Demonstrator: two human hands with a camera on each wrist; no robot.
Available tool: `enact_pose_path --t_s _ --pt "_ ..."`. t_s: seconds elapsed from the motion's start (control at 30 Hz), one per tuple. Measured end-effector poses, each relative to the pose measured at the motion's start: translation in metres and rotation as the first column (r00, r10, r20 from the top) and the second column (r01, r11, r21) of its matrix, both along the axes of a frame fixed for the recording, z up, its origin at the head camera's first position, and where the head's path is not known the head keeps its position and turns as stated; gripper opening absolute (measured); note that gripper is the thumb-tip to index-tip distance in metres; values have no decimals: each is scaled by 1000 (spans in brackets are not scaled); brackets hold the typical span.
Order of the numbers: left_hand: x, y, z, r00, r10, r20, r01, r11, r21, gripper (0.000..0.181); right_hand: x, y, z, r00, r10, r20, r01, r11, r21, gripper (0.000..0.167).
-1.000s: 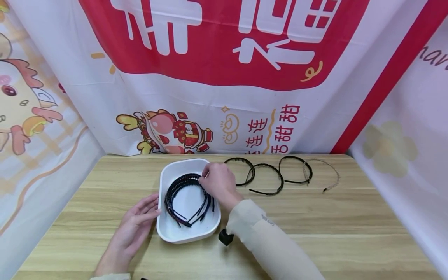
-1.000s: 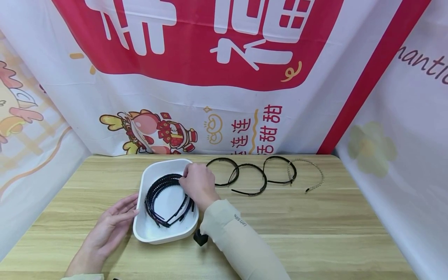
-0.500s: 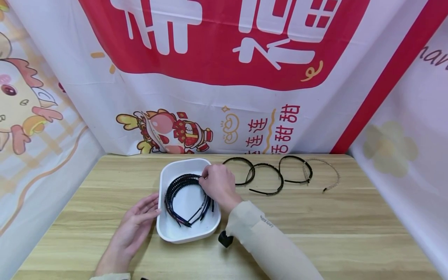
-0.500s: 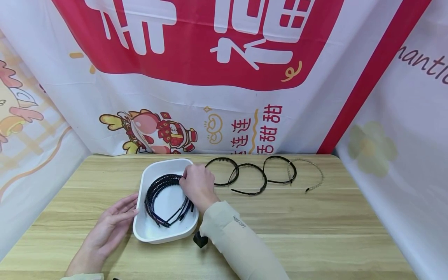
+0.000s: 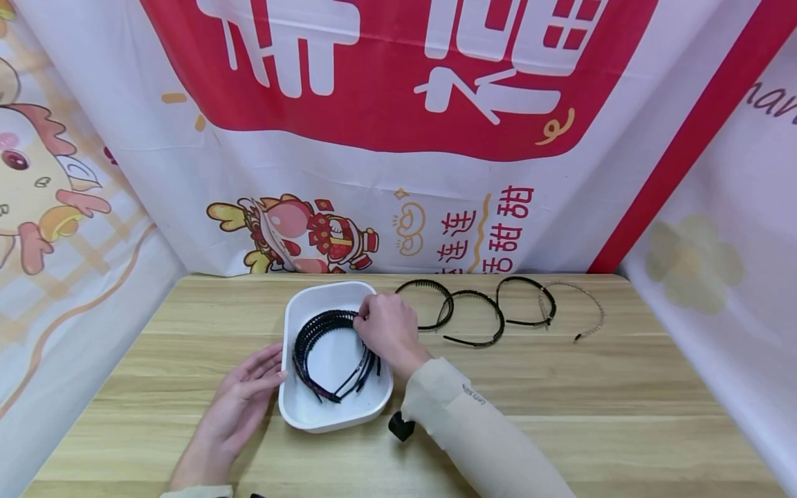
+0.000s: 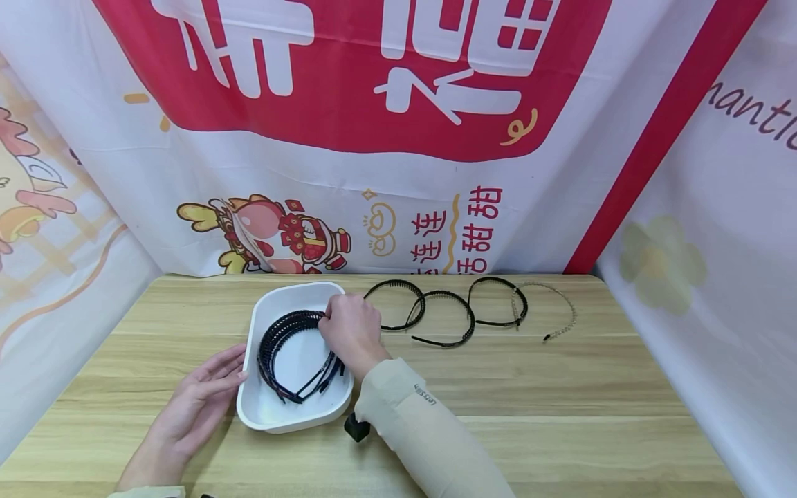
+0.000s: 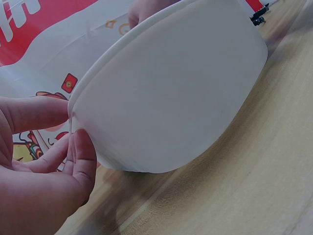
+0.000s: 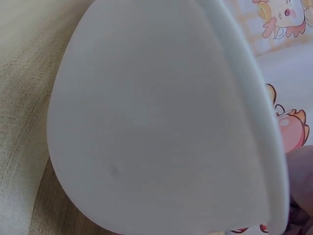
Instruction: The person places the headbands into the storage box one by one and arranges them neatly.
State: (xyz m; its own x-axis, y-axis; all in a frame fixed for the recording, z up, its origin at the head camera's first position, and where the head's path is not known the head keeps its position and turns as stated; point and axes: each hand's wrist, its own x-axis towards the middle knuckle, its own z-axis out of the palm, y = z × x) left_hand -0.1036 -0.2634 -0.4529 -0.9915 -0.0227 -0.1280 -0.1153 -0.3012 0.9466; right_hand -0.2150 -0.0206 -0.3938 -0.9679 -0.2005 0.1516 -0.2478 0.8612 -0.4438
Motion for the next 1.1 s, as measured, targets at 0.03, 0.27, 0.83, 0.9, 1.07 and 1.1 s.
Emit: enact_pose_path --t_s 0.03,0.27,0.83,0.9,1.07,1.1 --pt "0 0 0 1000 -2 1 2 1000 -2 46 0 0 0 1000 2 -4 -2 1000 0 8" --pt "0 0 0 1000 2 6 -2 1000 -7 45 0 0 -2 1000 11 -20 -11 1000 -3 7" --pt "-2 1 0 1000 -5 2 5 1000 -15 44 3 -1 0 999 32 -14 -31 999 38 13" --pt "-1 1 0 1000 -6 5 6 1000 -15 44 3 -1 0 999 30 -10 -30 999 37 14" --pt "0 0 1 1000 -2 13 2 1000 -19 45 1 -2 -2 1000 27 -10 -26 998 56 16" --pt "0 0 1 1000 -1 14 2 1000 -19 45 1 -1 -2 1000 27 -12 -26 998 60 16"
